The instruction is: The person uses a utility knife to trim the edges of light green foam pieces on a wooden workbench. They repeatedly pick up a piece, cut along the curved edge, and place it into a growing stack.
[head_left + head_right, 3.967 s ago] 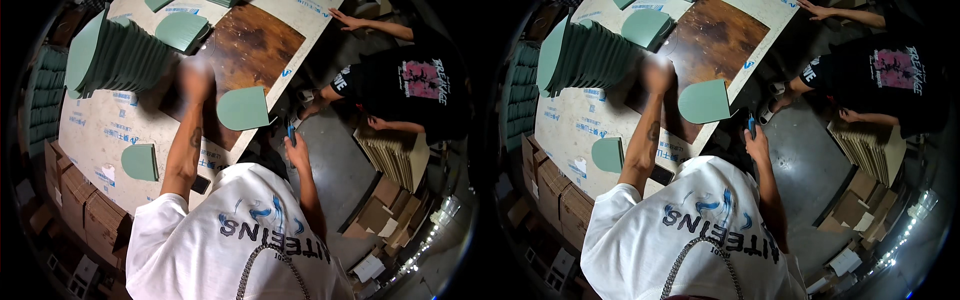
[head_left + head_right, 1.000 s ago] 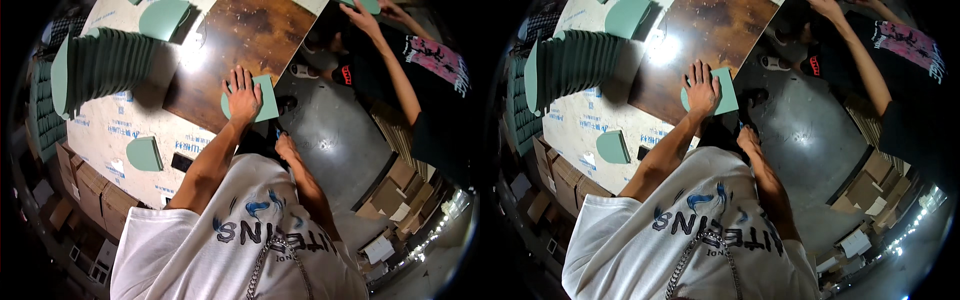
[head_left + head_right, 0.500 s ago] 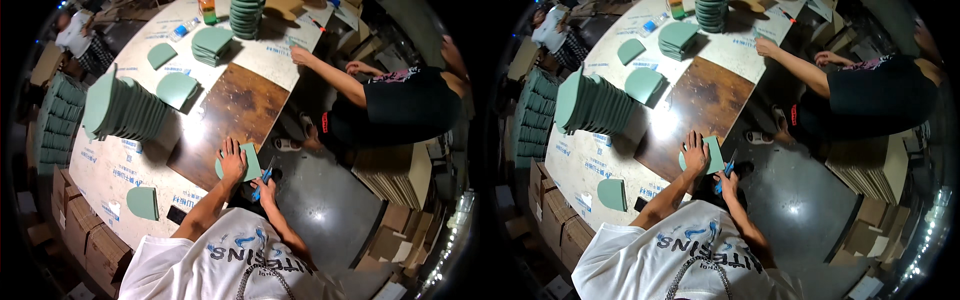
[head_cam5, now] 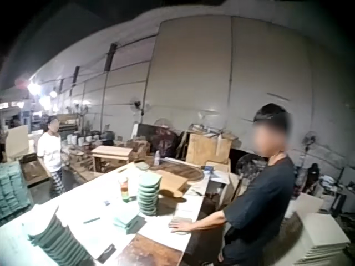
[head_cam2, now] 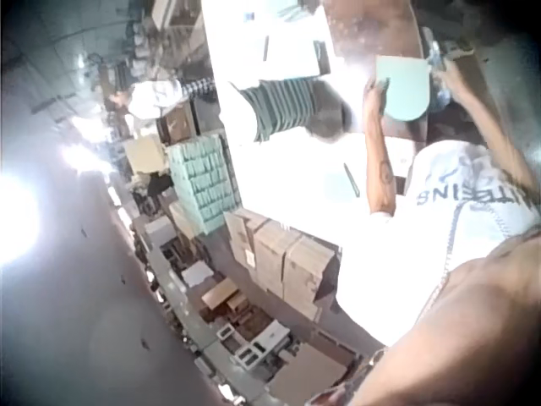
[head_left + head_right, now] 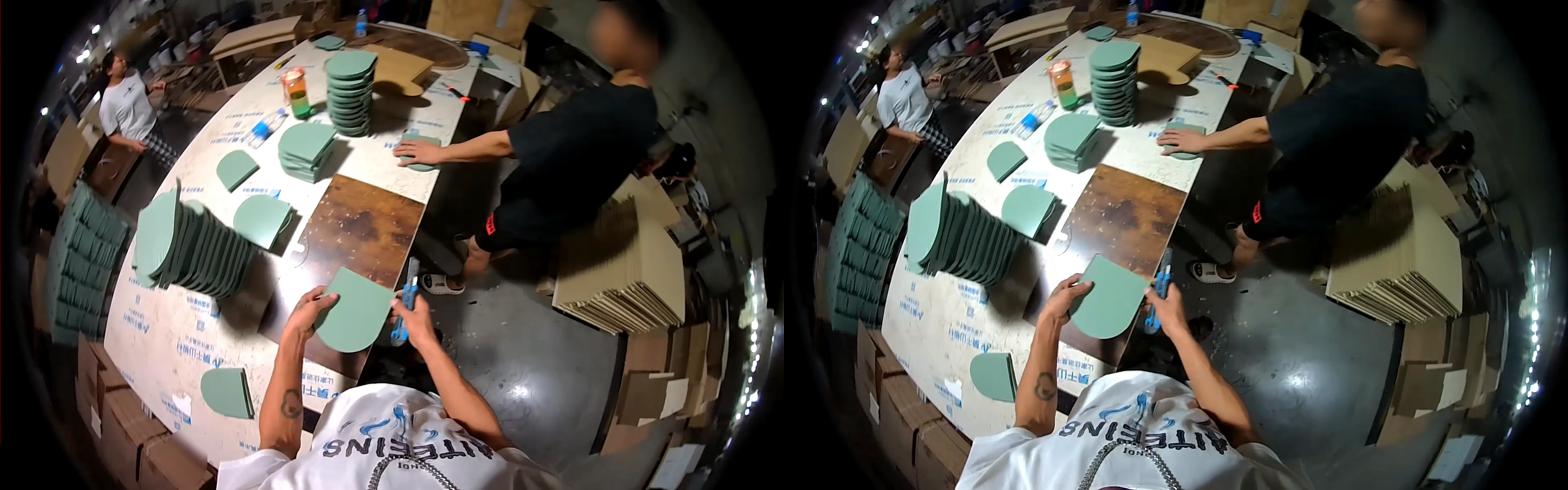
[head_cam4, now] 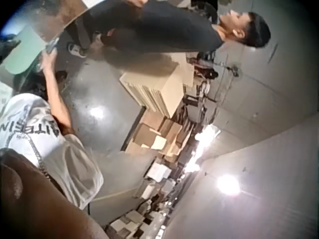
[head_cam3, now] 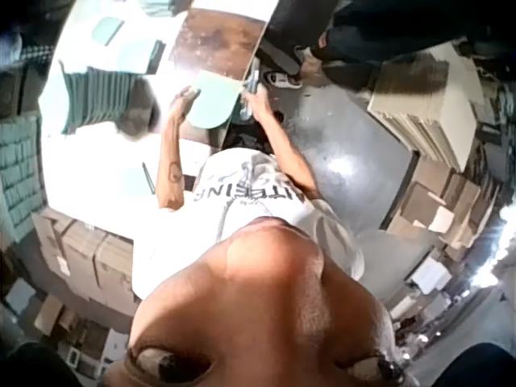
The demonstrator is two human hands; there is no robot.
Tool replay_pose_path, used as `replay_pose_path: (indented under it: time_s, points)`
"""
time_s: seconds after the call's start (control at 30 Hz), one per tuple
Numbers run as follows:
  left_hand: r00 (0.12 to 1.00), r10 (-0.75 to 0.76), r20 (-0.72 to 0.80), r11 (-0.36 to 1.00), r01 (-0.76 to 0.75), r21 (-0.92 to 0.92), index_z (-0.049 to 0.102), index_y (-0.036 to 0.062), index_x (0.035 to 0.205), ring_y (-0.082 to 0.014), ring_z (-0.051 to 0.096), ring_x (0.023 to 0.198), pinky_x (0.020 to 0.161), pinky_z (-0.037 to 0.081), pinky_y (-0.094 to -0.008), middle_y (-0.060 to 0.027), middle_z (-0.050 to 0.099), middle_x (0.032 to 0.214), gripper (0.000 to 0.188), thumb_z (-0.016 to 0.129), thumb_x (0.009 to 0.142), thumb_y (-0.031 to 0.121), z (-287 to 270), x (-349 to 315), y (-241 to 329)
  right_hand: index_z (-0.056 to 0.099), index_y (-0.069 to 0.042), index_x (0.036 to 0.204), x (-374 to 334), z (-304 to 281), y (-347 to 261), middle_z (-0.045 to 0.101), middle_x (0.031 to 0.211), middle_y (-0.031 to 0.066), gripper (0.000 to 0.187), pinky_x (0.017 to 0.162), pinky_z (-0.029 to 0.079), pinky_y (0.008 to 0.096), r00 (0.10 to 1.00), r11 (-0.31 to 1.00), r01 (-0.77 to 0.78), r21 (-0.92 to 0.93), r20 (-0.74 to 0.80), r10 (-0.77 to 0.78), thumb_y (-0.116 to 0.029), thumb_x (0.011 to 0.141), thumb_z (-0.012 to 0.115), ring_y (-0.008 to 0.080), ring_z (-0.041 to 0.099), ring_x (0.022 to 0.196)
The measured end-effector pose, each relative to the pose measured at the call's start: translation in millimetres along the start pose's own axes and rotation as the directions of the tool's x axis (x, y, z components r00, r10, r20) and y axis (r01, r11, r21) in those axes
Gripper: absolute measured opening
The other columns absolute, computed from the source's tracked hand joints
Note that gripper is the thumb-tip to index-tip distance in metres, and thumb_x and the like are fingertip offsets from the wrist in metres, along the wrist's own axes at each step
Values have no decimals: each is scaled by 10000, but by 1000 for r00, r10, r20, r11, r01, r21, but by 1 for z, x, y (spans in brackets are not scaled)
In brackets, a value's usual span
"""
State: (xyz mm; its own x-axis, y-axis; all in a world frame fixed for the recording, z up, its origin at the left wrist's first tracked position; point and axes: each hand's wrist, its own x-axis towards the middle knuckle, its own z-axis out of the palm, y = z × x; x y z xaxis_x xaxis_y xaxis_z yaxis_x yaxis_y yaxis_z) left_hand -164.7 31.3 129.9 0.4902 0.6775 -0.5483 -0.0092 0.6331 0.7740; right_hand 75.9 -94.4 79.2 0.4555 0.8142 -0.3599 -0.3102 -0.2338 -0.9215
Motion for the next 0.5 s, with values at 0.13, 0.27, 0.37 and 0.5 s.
replay_pose_path:
  time_s: [0.13,0.27,0.37,0.5]
  points:
    - [894,441,84,758,-421,498,683,27,1249,-169,697,894,799,557,-329,-82,733,1018,299,696,969,132,-15,25,-19,530,-31,1210,-2,-3,40,709,986,170,252,649,611,375,974,966,-220,135,85,210,-104,1004,655,290,750,857]
    - [640,615,462,-85,-528,845,639,100,1342,-320,635,1211,997,499,-429,-114,636,1382,496,687,851,54,18,12,-47,551,-62,1063,-18,-44,69,703,859,156,95,567,580,347,971,968,-239,81,-5,240,-97,1005,617,247,699,667]
    - [689,405,601,-82,-627,775,629,117,1314,-303,504,1367,1117,349,-563,-96,596,1401,390,678,949,245,14,21,-101,555,-64,1040,-32,-78,70,663,809,125,43,548,576,356,970,966,-240,93,-4,242,-86,1011,578,241,671,627]
    - [730,642,236,67,-360,931,592,92,1385,-346,477,1372,1126,269,-639,-153,537,1448,488,675,955,306,13,30,-114,521,-56,1142,-55,-98,68,647,847,126,118,555,592,365,900,904,-421,-81,-160,405,-120,1046,544,237,676,640]
